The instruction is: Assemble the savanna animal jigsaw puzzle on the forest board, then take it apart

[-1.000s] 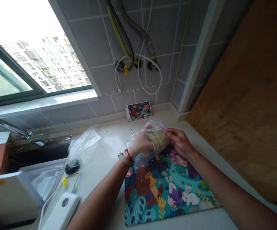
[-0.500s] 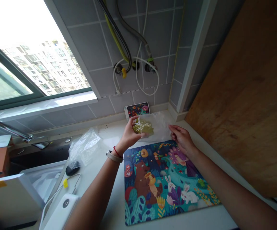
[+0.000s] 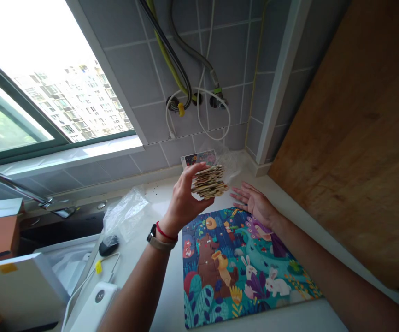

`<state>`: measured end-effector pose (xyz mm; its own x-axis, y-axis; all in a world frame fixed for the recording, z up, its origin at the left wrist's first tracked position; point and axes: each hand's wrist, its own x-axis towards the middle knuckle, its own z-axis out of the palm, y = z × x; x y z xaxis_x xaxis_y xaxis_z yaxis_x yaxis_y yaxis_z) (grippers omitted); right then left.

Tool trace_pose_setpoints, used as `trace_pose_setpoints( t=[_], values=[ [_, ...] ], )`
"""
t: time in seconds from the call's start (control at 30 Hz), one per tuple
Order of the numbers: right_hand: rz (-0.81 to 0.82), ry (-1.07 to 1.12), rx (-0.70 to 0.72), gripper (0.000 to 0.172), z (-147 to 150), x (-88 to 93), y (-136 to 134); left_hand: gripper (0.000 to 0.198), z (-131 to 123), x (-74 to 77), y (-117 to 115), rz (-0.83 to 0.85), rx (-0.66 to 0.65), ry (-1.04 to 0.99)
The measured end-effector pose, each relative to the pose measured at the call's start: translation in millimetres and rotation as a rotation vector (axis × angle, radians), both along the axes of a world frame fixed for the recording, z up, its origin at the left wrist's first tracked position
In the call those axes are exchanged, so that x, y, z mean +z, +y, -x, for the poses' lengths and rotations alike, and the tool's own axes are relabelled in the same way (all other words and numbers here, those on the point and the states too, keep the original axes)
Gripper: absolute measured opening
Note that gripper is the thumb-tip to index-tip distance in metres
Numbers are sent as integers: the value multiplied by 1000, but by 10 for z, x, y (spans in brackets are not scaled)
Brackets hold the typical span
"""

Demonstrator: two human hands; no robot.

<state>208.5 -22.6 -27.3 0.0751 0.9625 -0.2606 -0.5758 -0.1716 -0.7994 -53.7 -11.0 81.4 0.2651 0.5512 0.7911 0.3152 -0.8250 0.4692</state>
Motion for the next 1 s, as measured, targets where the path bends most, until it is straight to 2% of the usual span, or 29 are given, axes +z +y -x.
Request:
trace_pose_setpoints(
  t=[0.07, 0.13, 0.23, 0.27, 0.33, 0.4, 0.53, 0.67, 0.8, 0.9, 1.0],
  values=[
    [47, -21, 60, 30, 18, 49, -32, 79, -99, -75, -28, -40, -14, 86],
    [96, -28, 201, 33, 12, 110, -67, 71, -184, -153, -29, -68, -35, 182],
    [129, 71, 543, 64, -18, 202, -126, 53, -295, -291, -14, -143, -96, 324],
    [125, 111, 616, 73, -24, 223, -146, 47, -330, -348, -12, -157, -120, 371],
    [105, 155, 659, 81, -19, 238, -180, 42, -401, -477, -16, -138, -169, 469],
    [96, 147, 636, 76, 10, 219, -204, 44, -466, -607, -31, -85, -214, 555],
    [123, 129, 551, 47, 98, 129, -217, 54, -553, -766, -66, -15, -249, 626],
    [117, 138, 450, 36, 125, 68, -192, 72, -551, -750, -87, 45, -302, 610],
    [81, 76, 328, 29, 89, 58, -156, 86, -460, -665, -66, 166, -346, 485],
    [40, -38, 246, 32, 84, 58, -143, 91, -372, -648, -14, 338, -298, 363],
    [12, -105, 193, 39, 123, 47, -151, 116, -330, -700, 22, 575, -286, 295]
  ],
)
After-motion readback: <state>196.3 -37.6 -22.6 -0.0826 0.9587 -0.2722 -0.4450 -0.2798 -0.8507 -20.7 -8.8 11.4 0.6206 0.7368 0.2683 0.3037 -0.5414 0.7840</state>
